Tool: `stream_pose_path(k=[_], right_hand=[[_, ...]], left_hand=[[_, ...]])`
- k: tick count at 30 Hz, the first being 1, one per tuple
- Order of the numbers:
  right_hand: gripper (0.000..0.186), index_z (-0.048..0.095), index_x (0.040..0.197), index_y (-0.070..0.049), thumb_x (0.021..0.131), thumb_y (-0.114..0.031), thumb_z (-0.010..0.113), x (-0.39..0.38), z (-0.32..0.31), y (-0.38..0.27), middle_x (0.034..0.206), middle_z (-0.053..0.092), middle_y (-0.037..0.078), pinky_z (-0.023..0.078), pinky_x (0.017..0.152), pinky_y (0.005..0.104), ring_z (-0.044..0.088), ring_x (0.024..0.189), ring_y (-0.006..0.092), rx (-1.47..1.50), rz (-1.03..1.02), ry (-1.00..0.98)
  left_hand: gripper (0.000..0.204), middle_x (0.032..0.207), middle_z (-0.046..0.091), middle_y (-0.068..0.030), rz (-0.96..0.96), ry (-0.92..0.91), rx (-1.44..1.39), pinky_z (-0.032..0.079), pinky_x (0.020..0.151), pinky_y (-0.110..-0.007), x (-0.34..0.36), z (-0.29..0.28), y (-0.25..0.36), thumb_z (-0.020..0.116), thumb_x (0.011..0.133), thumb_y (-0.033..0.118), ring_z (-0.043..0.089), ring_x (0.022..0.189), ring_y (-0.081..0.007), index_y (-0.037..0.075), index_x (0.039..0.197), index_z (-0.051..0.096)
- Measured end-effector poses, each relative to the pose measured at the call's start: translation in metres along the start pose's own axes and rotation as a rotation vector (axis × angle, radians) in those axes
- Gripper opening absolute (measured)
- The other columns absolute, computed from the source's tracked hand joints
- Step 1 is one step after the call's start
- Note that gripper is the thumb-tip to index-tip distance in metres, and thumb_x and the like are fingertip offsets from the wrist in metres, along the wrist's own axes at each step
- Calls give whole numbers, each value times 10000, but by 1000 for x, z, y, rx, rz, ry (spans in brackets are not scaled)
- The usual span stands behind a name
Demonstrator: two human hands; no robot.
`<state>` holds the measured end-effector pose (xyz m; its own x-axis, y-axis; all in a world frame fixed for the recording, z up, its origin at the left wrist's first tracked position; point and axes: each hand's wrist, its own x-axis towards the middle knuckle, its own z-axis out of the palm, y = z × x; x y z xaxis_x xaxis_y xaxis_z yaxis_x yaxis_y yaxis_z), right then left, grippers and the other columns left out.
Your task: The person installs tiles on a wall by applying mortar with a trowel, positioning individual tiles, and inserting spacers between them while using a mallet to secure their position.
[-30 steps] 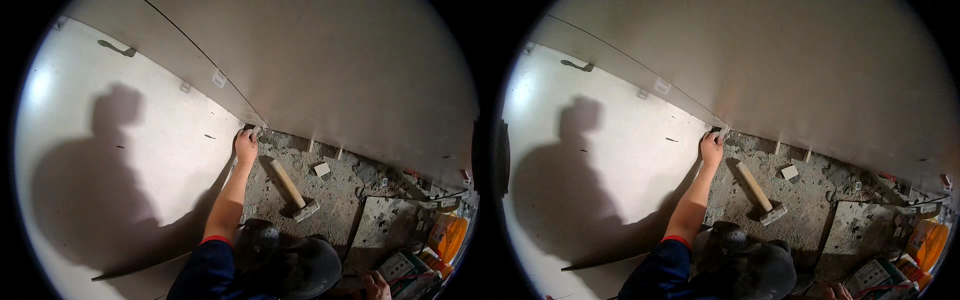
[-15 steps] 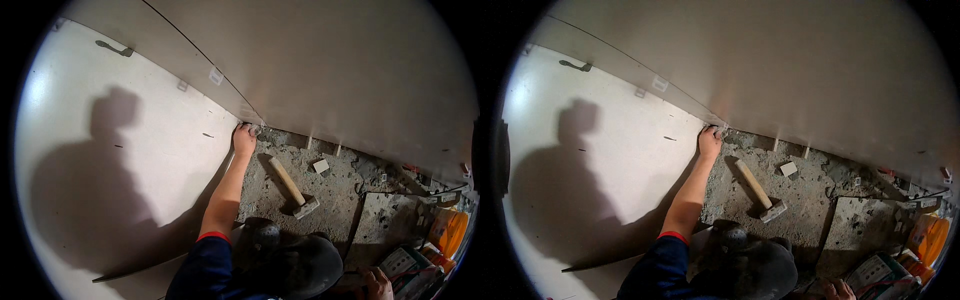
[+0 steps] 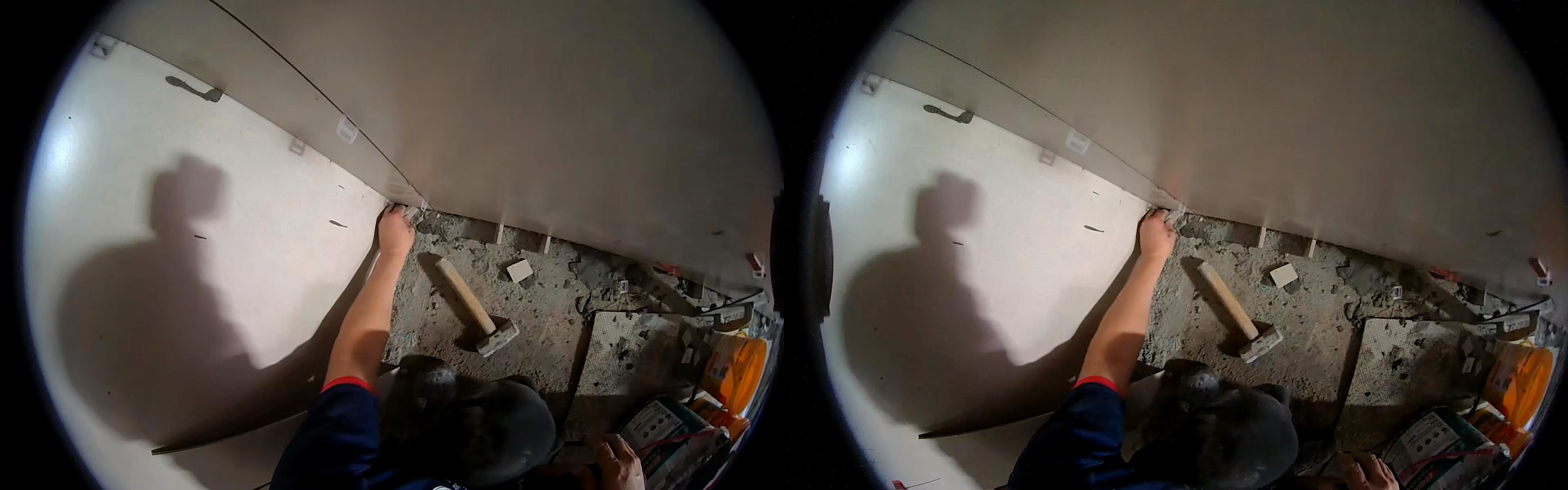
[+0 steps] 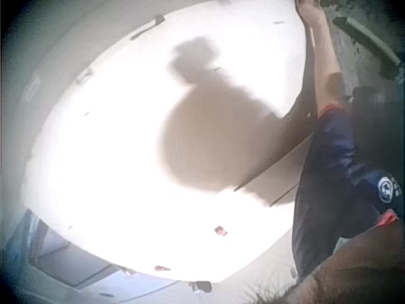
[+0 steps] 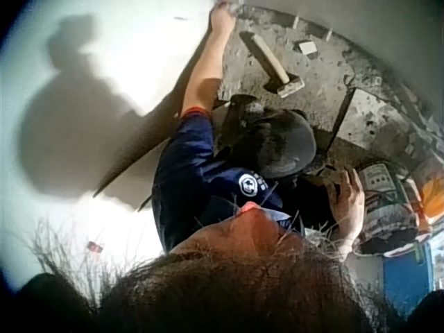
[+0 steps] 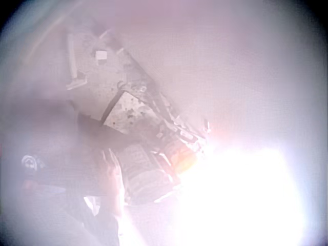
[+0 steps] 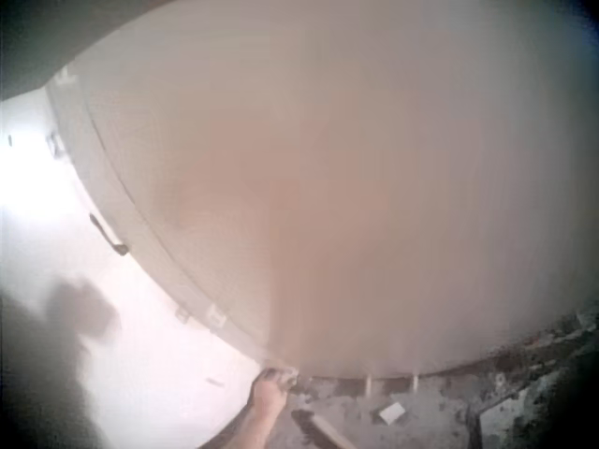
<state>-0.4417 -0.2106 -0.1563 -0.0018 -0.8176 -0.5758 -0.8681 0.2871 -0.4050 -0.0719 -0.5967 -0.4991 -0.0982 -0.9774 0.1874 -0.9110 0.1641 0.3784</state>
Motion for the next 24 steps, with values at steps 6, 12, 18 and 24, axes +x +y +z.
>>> stream_pose_path(k=[6, 12, 18, 24], right_hand=[[414, 551, 1180, 1, 846, -217, 661, 4, -5, -6, 1228, 546, 255, 479, 896, 448, 551, 1073, 431, -46, -35, 17], [388, 555, 1146, 4, 839, -203, 668, 7, -11, -10, 1217, 552, 253, 479, 894, 449, 554, 1065, 432, 128, -33, 21], [364, 557, 1128, 1, 831, -179, 665, 12, 4, 2, 1167, 564, 252, 476, 893, 458, 553, 1051, 430, 135, -101, 28], [289, 571, 1088, -6, 826, -117, 622, 21, -2, -14, 1146, 562, 242, 480, 883, 459, 549, 1060, 419, -85, -235, -44]], left_hand=[[240, 907, 628, -255, -32, -38, 33, 495, 786, -464, 0, 5, 0, 620, 742, 54, 598, 883, -424, -44, 958, 648], [260, 962, 624, -265, 63, 32, 39, 510, 788, -447, 2, 2, -4, 587, 704, 11, 604, 885, -409, -65, 948, 630], [269, 988, 613, -267, 85, 48, -7, 500, 817, -448, 5, 7, 0, 578, 706, 2, 592, 925, -406, -72, 961, 619], [320, 1003, 606, -271, 33, 49, 25, 510, 792, -459, 0, 9, -5, 589, 712, -9, 604, 886, -423, -67, 1027, 604]])
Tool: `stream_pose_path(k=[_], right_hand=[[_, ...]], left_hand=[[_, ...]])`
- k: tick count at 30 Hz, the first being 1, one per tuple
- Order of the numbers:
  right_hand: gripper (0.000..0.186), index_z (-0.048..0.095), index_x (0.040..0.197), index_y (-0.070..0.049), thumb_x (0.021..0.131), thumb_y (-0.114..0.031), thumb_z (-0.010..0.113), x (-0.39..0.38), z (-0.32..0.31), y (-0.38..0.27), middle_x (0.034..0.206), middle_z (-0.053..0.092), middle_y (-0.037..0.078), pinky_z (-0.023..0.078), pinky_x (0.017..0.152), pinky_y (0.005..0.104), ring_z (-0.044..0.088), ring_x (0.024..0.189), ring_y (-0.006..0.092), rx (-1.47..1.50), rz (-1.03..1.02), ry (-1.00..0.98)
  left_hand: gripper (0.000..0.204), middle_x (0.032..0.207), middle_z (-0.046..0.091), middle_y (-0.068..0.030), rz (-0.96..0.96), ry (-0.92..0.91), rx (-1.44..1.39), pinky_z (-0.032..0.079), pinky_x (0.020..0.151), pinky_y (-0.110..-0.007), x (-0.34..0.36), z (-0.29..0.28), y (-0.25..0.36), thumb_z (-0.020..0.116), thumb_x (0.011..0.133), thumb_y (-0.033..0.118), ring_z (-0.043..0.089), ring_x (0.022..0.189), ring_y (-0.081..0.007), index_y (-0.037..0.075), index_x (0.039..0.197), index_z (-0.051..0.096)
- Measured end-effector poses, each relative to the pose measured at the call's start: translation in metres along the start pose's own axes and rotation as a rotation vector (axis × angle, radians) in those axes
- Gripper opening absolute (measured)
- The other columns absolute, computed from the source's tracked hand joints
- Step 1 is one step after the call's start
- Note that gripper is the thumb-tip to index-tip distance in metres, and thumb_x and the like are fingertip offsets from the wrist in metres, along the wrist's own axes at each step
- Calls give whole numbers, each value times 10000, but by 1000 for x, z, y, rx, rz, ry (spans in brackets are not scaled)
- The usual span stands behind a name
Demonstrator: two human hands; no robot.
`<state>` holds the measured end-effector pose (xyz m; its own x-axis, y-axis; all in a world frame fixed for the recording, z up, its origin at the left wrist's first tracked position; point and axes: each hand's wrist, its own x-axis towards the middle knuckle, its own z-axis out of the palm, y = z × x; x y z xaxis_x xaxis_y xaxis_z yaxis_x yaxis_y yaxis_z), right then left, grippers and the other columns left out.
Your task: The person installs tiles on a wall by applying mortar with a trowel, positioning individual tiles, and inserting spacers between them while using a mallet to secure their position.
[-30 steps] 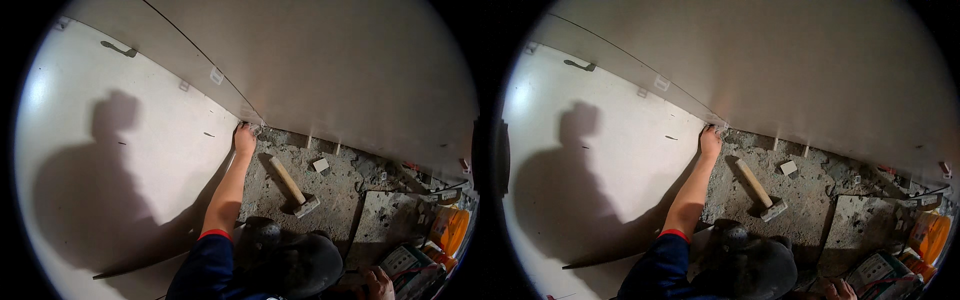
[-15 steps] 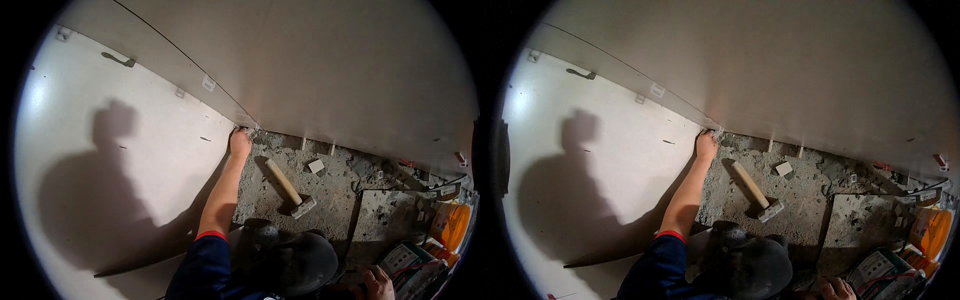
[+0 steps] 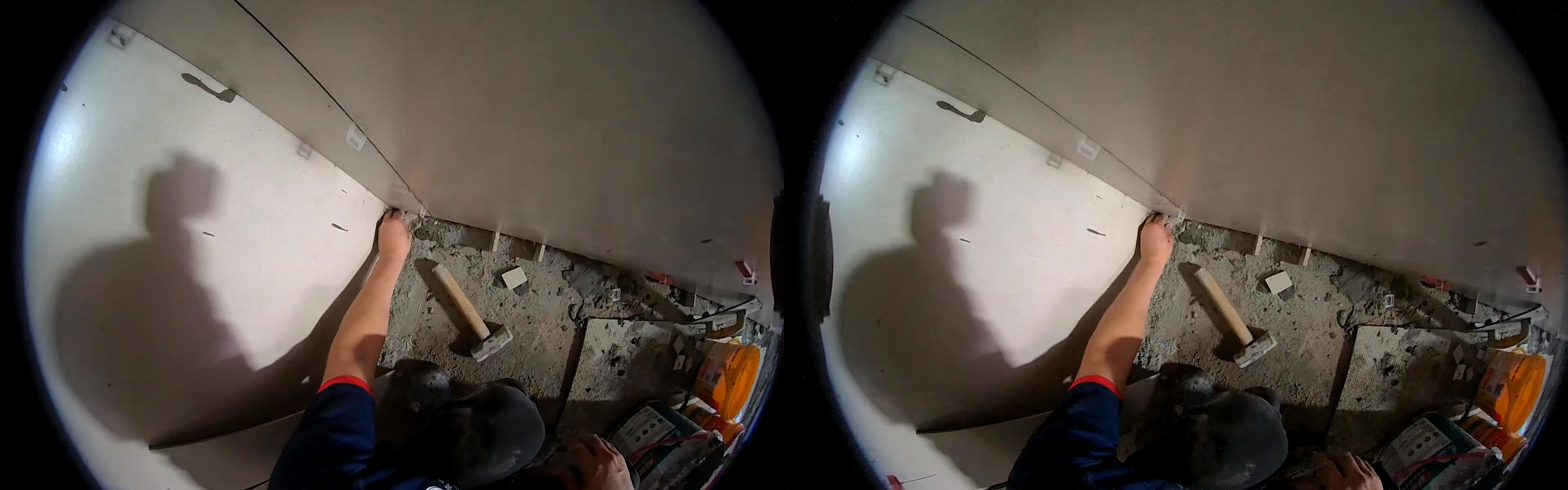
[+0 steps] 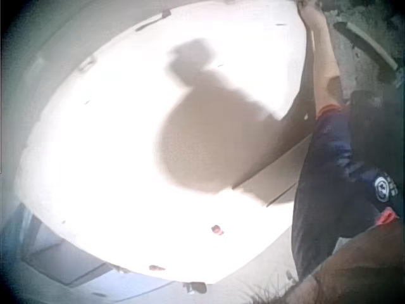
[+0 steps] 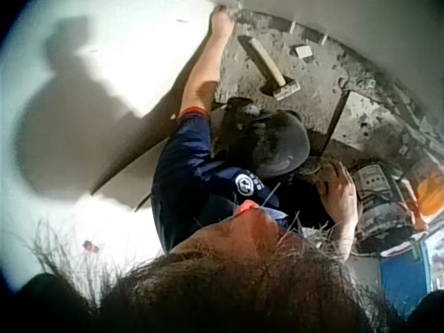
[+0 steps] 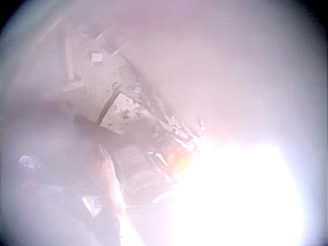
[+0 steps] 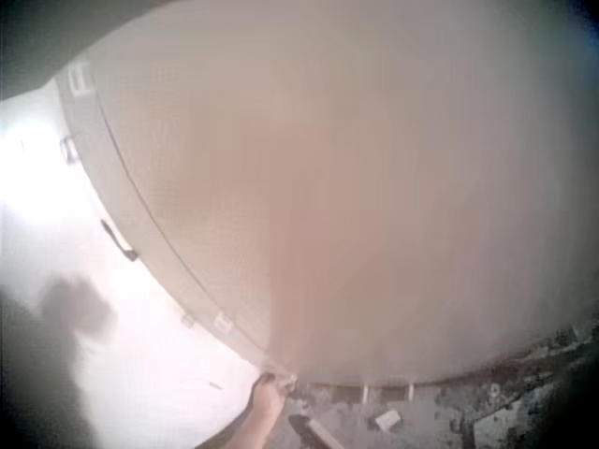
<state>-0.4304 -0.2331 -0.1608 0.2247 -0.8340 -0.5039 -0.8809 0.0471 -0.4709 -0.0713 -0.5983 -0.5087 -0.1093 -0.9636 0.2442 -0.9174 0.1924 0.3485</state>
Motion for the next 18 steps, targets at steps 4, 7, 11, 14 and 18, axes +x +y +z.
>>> stream_pose_path(k=[4, 7, 11, 14, 18], right_hand=[[301, 576, 1080, -2, 815, -128, 642, 10, -18, -7, 1153, 565, 242, 478, 896, 460, 549, 1064, 421, 144, 110, -145], [348, 570, 1115, 0, 807, -136, 657, 1, -8, 2, 1173, 562, 245, 478, 902, 453, 548, 1072, 419, 18, 47, -47], [401, 560, 1164, 2, 805, -143, 667, -2, -3, 6, 1199, 553, 251, 477, 908, 451, 542, 1089, 419, 50, 106, 4], [407, 560, 1171, 2, 804, -139, 668, -5, 5, 14, 1208, 550, 247, 477, 906, 452, 542, 1091, 417, 39, 91, 12], [384, 564, 1155, 2, 805, -122, 660, -12, 18, 25, 1220, 545, 232, 477, 901, 451, 545, 1082, 411, 17, 66, 49]], left_hand=[[380, 994, 607, -275, -82, 17, -46, 513, 761, -471, -3, 0, 5, 596, 722, -14, 609, 861, -428, -63, 1098, 575], [385, 989, 610, -271, -103, -18, -46, 513, 742, -473, -1, -2, 8, 595, 733, -10, 612, 855, -424, -59, 1113, 568], [382, 967, 616, -261, -78, -13, -10, 516, 722, -474, -1, -2, 7, 603, 733, -1, 619, 834, -416, -57, 1109, 572], [370, 942, 622, -252, -74, -34, 42, 519, 715, -475, -1, -1, 6, 597, 744, 7, 625, 818, -410, -56, 1108, 573], [346, 936, 624, -248, -49, -35, 89, 522, 714, -474, 0, -1, 4, 586, 775, 23, 628, 813, -406, -52, 1113, 571]])
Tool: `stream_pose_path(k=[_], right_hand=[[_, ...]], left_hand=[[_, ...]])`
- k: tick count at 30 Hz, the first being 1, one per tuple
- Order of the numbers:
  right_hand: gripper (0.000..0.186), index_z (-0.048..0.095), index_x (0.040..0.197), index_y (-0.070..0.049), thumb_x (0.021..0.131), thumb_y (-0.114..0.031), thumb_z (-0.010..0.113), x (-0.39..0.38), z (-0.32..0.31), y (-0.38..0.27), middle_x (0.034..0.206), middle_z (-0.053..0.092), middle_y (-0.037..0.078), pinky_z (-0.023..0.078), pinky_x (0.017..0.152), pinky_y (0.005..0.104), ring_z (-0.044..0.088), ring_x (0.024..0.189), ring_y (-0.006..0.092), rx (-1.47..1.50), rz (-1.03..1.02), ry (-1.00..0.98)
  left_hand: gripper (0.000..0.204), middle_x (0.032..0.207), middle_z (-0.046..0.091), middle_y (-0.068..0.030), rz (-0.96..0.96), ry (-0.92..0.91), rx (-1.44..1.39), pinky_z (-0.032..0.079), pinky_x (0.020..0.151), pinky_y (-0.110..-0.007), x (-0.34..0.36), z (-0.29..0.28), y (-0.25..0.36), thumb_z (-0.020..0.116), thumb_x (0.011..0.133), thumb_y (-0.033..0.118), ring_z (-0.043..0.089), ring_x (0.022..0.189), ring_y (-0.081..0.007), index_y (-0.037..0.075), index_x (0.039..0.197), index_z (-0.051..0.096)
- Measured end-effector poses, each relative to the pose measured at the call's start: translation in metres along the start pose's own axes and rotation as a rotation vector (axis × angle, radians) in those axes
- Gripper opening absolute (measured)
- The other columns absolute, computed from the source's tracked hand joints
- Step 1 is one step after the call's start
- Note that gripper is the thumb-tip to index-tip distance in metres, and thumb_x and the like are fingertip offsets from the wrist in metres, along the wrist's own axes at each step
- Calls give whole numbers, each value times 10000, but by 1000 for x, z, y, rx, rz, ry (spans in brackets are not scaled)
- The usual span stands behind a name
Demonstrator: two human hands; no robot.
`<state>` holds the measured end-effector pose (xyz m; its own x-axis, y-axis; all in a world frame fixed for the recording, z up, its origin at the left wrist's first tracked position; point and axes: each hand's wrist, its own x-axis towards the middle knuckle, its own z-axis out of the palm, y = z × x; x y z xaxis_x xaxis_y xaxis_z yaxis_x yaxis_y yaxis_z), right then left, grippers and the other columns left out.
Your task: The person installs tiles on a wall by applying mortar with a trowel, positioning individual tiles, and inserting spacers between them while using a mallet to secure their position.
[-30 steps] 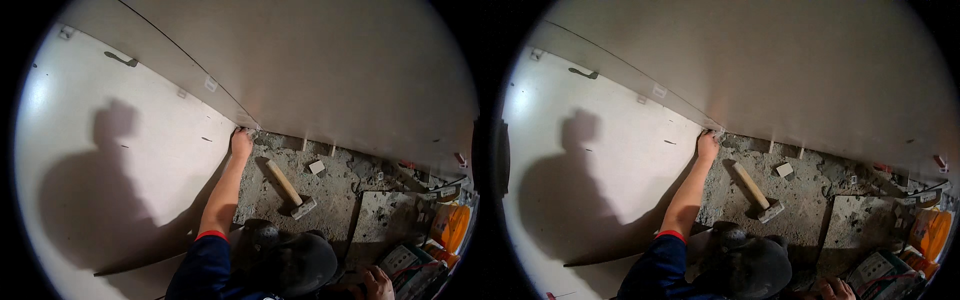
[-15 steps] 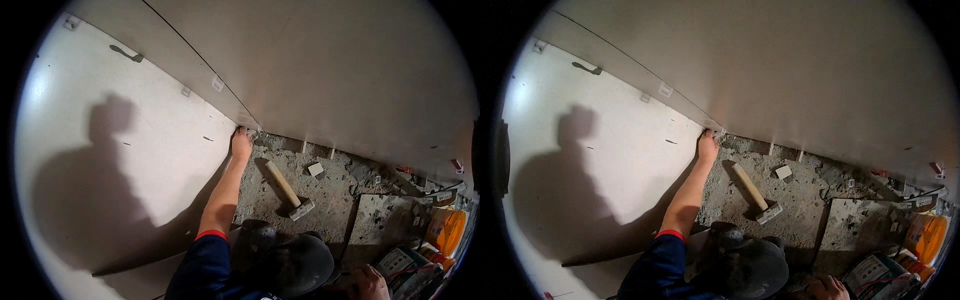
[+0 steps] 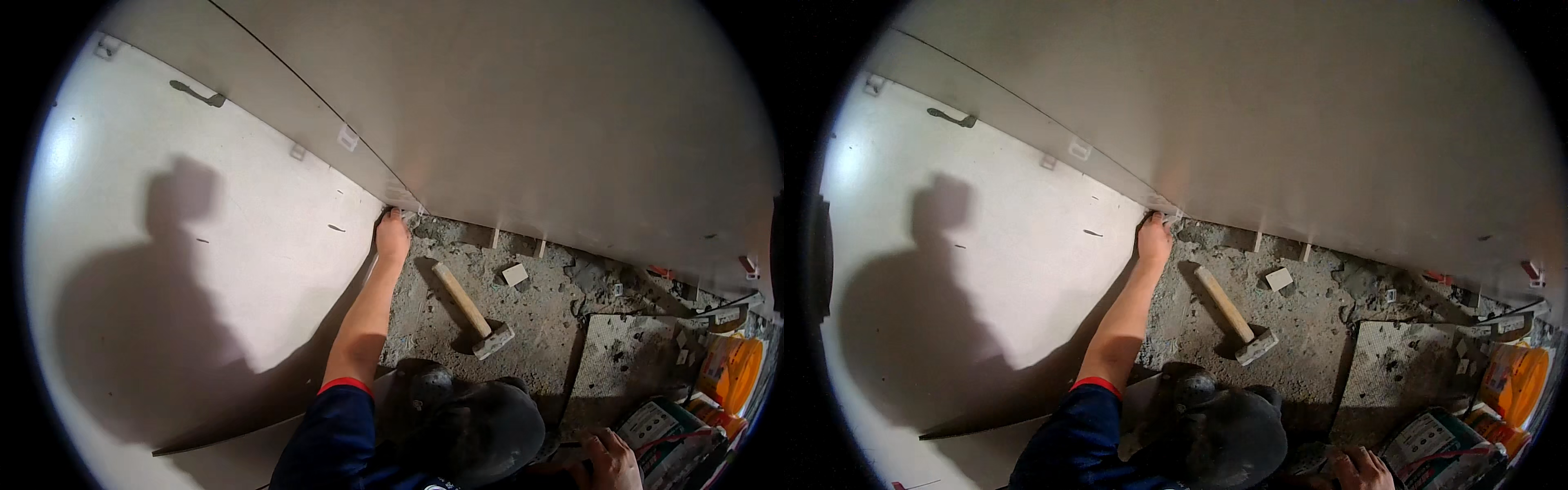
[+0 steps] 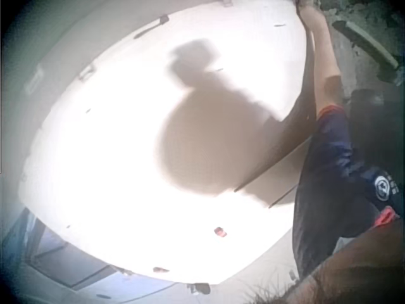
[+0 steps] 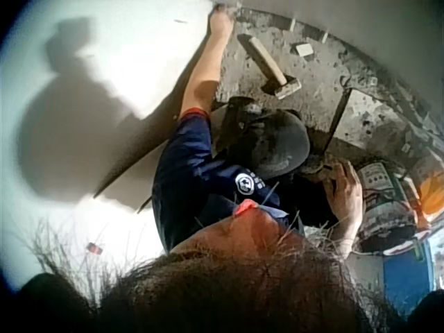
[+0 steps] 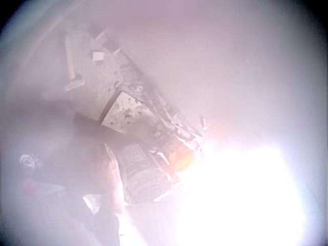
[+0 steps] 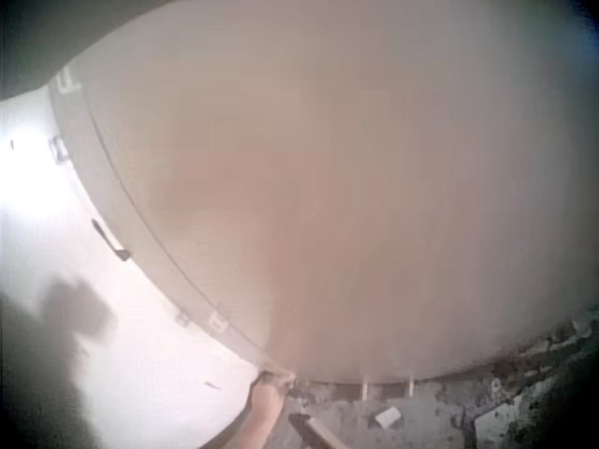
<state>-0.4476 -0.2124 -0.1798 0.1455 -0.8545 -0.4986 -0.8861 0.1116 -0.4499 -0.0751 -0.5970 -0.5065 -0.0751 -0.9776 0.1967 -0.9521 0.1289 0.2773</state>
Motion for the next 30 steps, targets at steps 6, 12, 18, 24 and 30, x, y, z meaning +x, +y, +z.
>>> stream_pose_path(k=[6, 12, 18, 24, 30], right_hand=[[328, 574, 1109, -6, 805, -101, 647, 11, -25, -18, 1144, 554, 215, 485, 850, 453, 556, 1017, 406, 74, 9, -27], [346, 560, 1132, -5, 810, -105, 637, 12, -23, -17, 1125, 556, 206, 487, 832, 448, 563, 989, 400, 67, 31, -26], [360, 553, 1137, -4, 806, -117, 639, 14, -20, -8, 1109, 558, 205, 486, 829, 446, 561, 984, 399, 59, -40, -22], [400, 539, 1154, 0, 789, -118, 653, 18, -39, -16, 1120, 555, 213, 495, 821, 428, 563, 979, 401, 90, 5, -63], [401, 575, 1194, -44, 850, -239, 639, 46, -49, -13, 1111, 587, 180, 516, 821, 401, 620, 957, 338, 71, -59, -299]], left_hand=[[348, 975, 621, -258, -52, -54, -50, 520, 738, -470, -3, -11, 8, 612, 801, 74, 622, 856, -415, -47, 1124, 566], [389, 977, 612, -259, -41, -35, -48, 519, 725, -478, -6, -17, 8, 624, 787, 59, 619, 852, -421, -38, 1156, 545], [388, 982, 603, -251, -24, -20, -43, 522, 726, -473, -10, -24, 12, 613, 787, 47, 618, 846, -424, -46, 1156, 537], [374, 1010, 596, -253, 12, 29, -40, 522, 738, -472, -14, -27, 17, 607, 787, 44, 616, 869, -422, -41, 1146, 551], [206, 922, 617, -193, -13, 146, 34, 500, 663, -467, -28, -48, 31, 618, 792, 122, 614, 805, -390, 12, 967, 622]])
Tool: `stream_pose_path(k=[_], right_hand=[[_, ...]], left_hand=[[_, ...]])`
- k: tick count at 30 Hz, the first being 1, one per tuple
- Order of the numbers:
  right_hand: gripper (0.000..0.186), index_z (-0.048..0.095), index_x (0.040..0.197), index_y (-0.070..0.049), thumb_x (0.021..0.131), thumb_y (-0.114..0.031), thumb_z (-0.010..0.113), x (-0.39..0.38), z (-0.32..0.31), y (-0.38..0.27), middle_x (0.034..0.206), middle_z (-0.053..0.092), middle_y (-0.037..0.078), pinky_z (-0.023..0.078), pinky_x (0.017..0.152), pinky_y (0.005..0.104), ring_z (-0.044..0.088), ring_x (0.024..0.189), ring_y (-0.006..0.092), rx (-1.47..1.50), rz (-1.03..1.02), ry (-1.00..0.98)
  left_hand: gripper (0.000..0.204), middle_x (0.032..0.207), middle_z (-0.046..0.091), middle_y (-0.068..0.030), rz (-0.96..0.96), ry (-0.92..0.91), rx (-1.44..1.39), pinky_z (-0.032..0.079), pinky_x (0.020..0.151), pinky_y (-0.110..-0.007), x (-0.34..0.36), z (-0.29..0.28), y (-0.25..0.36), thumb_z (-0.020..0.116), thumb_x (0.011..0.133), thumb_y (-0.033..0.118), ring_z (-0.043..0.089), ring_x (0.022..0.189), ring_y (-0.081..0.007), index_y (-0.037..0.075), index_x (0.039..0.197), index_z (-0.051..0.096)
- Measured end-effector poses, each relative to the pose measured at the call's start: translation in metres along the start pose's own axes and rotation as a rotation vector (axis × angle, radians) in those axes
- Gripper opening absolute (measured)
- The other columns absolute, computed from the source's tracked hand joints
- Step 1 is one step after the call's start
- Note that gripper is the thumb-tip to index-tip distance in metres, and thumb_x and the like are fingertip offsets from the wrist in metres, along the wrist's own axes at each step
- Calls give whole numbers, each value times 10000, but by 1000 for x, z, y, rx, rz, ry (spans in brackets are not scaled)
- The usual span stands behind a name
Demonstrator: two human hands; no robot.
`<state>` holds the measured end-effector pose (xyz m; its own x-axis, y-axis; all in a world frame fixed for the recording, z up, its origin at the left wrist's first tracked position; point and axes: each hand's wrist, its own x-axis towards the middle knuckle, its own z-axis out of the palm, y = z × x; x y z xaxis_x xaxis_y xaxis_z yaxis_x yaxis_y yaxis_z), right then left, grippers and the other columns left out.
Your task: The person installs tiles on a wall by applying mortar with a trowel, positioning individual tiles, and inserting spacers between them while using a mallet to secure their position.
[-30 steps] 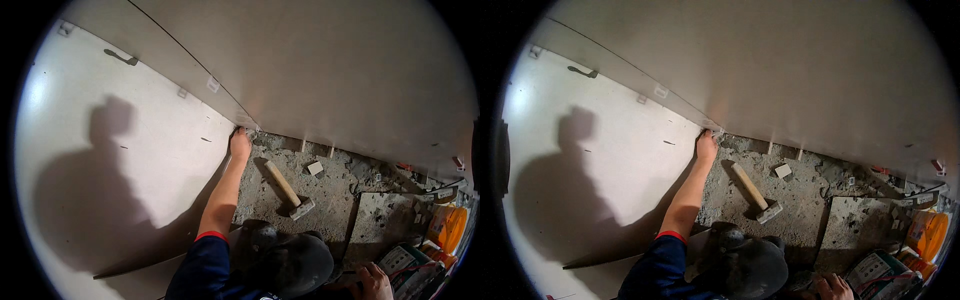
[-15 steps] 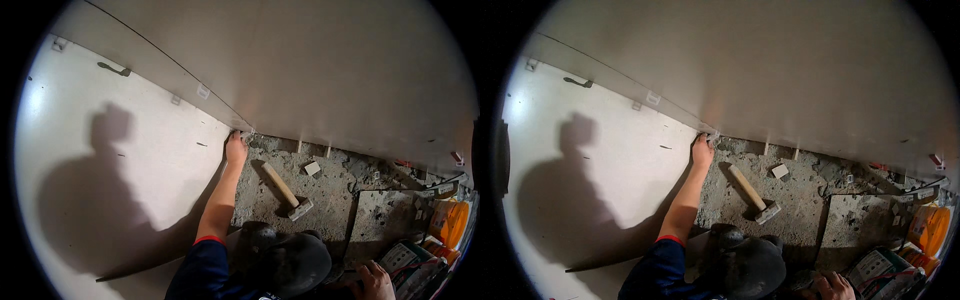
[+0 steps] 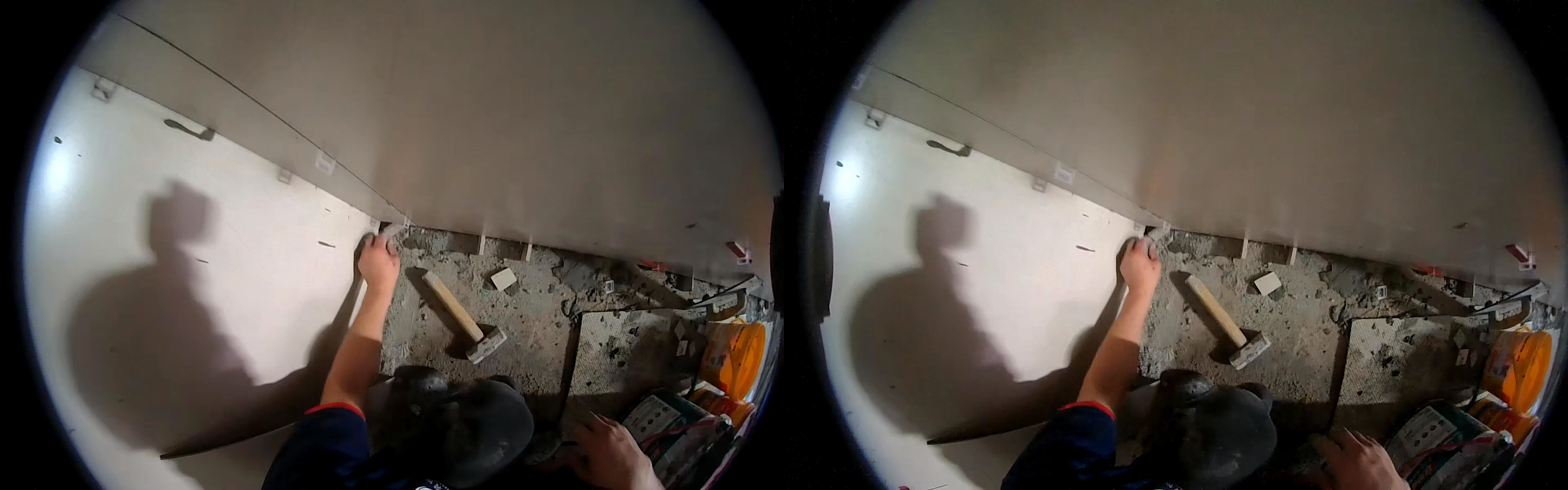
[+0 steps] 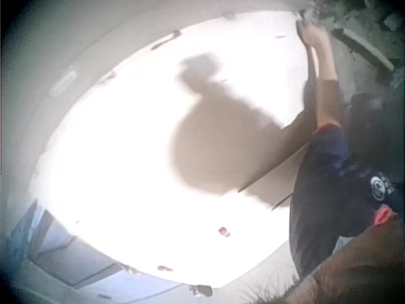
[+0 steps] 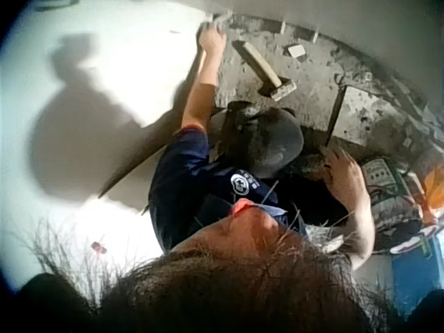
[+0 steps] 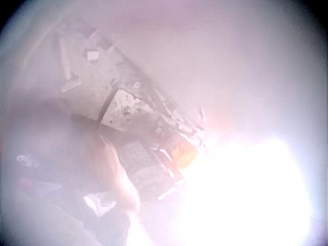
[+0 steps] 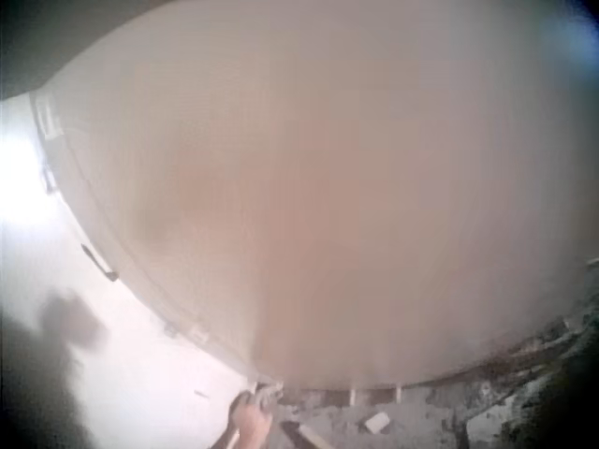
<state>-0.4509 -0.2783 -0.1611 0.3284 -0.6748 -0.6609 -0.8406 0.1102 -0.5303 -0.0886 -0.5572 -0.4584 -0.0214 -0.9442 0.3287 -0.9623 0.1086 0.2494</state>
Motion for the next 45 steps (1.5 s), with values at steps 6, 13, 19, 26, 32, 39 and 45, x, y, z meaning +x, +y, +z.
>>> stream_pose_path(k=[6, 13, 19, 26, 32, 39, 45], right_hand=[[563, 512, 1212, 6, 726, -194, 714, 137, 53, 54, 1105, 592, 237, 529, 758, 423, 640, 939, 337, -832, -552, 473], [472, 508, 1304, -68, 841, -128, 582, 251, 51, 53, 1333, 493, 192, 302, 1047, 530, 418, 1251, 374, -429, -373, 220], [471, 518, 1272, -66, 814, -114, 617, 189, -20, 25, 1298, 520, 176, 336, 1006, 491, 449, 1204, 341, -212, -394, 235], [473, 530, 1236, -65, 782, -98, 657, 14, -145, -76, 1256, 551, 157, 377, 958, 446, 485, 1148, 303, -36, -427, 215], [475, 540, 1204, -63, 754, -84, 692, -146, -236, -158, 1221, 577, 141, 412, 918, 408, 516, 1101, 270, 102, -333, 186], [481, 552, 1167, -61, 722, -68, 733, -323, -325, -248, 1179, 608, 122, 452, 870, 363, 552, 1046, 231, 242, -181, 191], [487, 562, 1136, -59, 695, -54, 768, -446, -401, -341, 1144, 634, 106, 487, 830, 325, 583, 998, 198, 249, -188, 235]], left_hand=[[234, 886, 668, -168, -225, -230, -191, 496, 703, -477, -83, -49, 81, 612, 827, 250, 627, 821, -386, 120, 1006, 689], [381, 602, 459, -133, -133, -660, -356, 343, 510, -428, -121, -24, 75, 520, 966, 386, 343, 480, -224, 44, 874, 661], [346, 736, 667, -87, -307, -409, -912, 499, 618, -321, -58, -143, 139, 653, 891, 378, 642, 691, -151, 37, 937, 683], [318, 636, 608, -33, -23, 2, -901, 445, 529, -299, 34, -410, 231, 641, 909, 325, 534, 569, -99, 45, 760, 620], [158, 777, 662, -51, 95, 360, -858, 480, 577, -268, 151, -629, 258, 695, 870, 200, 596, 642, -115, 57, 934, 683], [194, 888, 645, -147, -89, 728, -701, 516, 708, -341, 271, -773, 274, 686, 849, 132, 645, 819, -290, 11, 987, 623], [333, 1099, 612, -194, -301, 687, -902, 516, 822, -329, 302, -813, 247, 683, 863, 160, 626, 998, -289, -20, 1125, 584]])
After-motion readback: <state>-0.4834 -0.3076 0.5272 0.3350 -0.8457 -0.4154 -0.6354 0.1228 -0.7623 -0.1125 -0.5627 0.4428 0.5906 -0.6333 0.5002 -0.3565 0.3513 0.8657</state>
